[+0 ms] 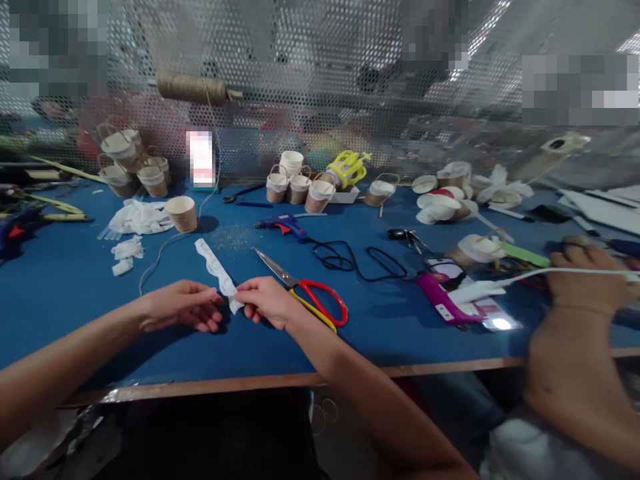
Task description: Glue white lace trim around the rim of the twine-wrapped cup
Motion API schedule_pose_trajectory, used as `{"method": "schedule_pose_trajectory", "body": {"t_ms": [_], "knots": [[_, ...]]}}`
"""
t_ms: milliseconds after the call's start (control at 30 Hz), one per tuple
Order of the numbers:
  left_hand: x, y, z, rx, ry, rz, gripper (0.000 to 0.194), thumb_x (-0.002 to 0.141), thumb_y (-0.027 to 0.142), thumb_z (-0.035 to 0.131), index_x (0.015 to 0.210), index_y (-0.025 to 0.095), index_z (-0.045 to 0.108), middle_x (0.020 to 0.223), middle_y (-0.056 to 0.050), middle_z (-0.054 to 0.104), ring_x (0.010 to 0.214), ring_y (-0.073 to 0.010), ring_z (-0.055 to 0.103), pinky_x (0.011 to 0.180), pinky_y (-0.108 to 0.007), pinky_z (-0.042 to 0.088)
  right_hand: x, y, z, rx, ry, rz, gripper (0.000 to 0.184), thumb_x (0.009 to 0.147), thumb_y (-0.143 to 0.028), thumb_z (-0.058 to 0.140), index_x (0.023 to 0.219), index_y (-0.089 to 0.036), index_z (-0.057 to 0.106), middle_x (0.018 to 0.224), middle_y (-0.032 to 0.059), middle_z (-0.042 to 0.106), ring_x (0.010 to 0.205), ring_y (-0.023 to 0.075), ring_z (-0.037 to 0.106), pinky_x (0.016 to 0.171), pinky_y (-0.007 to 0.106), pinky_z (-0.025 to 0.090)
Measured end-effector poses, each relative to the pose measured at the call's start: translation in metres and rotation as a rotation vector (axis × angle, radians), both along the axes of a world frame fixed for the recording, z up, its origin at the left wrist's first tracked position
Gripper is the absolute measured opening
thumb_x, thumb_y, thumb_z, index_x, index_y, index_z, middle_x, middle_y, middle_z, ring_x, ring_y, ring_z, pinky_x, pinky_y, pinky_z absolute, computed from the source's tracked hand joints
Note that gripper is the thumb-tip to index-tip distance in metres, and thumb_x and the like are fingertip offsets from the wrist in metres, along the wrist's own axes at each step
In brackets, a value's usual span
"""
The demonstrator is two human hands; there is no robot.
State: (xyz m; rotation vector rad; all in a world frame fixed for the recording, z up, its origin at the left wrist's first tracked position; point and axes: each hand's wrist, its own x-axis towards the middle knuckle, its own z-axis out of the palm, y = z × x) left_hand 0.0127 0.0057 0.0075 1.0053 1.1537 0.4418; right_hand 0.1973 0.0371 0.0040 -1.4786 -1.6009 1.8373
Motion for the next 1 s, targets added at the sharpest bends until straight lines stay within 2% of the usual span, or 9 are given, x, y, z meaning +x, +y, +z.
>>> {"method": "schedule_pose_trajectory", "body": {"t_ms": [100,267,467,500,567,600,667,733,1000], "knots": [[0.011,-0.011,-0.009,-0.256,-0.376,0.244,0.03,0.09,0.03,0.042,0.083,0.007,0.06,0.081,-0.014,0.068,0.077,-0.0171,0.067,0.074,-0.026,0.051,-0.005,-0.002,0.005,-0.033,0.073,-0.017,0.004,0.078,-0.016,0.051,0.079,-0.014,0.054,0.043,-0.0069,0.046,0.035,0.0038,0.039,0.032,0.015,0.029],[0.025,-0.003,-0.016,-0.243,-0.557,0.556,0.03,0.091,0.023,0.041,0.073,0.008,0.061,0.065,-0.007,0.065,0.061,-0.0118,0.064,0.065,-0.023,0.052,-0.014,-0.007,0.008,-0.003,0.104,-0.02,0.003,0.08,-0.017,0.049,0.079,-0.015,0.052,0.046,-0.0063,0.047,0.037,0.0044,0.04,0.034,0.015,0.032],[0.026,0.002,-0.017,-0.145,-0.538,0.622,0.015,0.082,0.009,0.053,0.069,0.009,0.059,0.061,-0.004,0.065,0.053,-0.0094,0.061,0.055,-0.02,0.05,0.006,-0.012,0.016,0.226,-0.017,-0.052,0.012,0.079,-0.024,0.054,0.088,-0.016,0.053,0.063,-0.0001,0.055,0.054,0.0119,0.054,0.048,0.025,0.045],[0.024,0.003,-0.016,-0.139,-0.533,0.641,0.013,0.082,0.01,0.054,0.07,0.009,0.06,0.062,-0.004,0.066,0.053,-0.0094,0.061,0.054,-0.02,0.051,0.016,-0.012,0.016,0.321,-0.069,-0.09,0.014,0.079,-0.026,0.055,0.09,-0.017,0.054,0.07,0.0022,0.057,0.064,0.0141,0.056,0.057,0.027,0.047],[0.02,0.005,-0.016,-0.134,-0.524,0.676,0.012,0.083,0.011,0.053,0.072,0.01,0.059,0.061,-0.003,0.066,0.051,-0.0092,0.061,0.051,-0.02,0.051,0.037,-0.013,0.012,0.772,-0.455,-0.145,0.018,0.08,-0.027,0.053,0.095,-0.017,0.055,0.087,0.0075,0.059,0.078,0.0191,0.057,0.073,0.036,0.046],[0.018,0.006,-0.016,-0.136,-0.521,0.687,0.013,0.083,0.011,0.053,0.072,0.01,0.059,0.061,-0.003,0.066,0.05,-0.0091,0.061,0.049,-0.019,0.05,0.048,-0.013,0.009,0.85,-0.642,-0.095,0.022,0.08,-0.025,0.051,0.099,-0.016,0.056,0.095,0.0113,0.059,0.086,0.0228,0.056,0.077,0.039,0.044],[0.016,0.008,-0.016,-0.143,-0.519,0.696,0.013,0.083,0.011,0.052,0.072,0.01,0.058,0.062,-0.004,0.066,0.049,-0.0093,0.062,0.046,-0.018,0.05,0.064,-0.014,0.003,0.855,-0.926,0.041,0.029,0.079,-0.021,0.05,0.106,-0.012,0.056,0.097,0.0161,0.058,0.09,0.0274,0.055,0.075,0.04,0.043],[0.015,0.009,-0.016,-0.149,-0.52,0.703,0.011,0.083,0.01,0.053,0.073,0.011,0.058,0.064,-0.005,0.067,0.049,-0.0096,0.062,0.045,-0.018,0.051,0.072,-0.014,-0.002,0.827,-0.996,0.091,0.036,0.076,-0.018,0.05,0.111,-0.012,0.056,0.095,0.0167,0.058,0.088,0.028,0.055,0.073,0.039,0.042],[0.016,0.006,-0.018,-0.192,-0.531,0.673,0.007,0.083,0.008,0.052,0.078,0.009,0.057,0.071,-0.009,0.069,0.056,-0.0136,0.066,0.049,-0.021,0.055,0.07,-0.001,0.004,0.679,-0.927,0.073,0.054,0.066,-0.015,0.054,0.12,-0.008,0.052,0.096,0.0166,0.058,0.093,0.0286,0.055,0.075,0.035,0.042]]}}
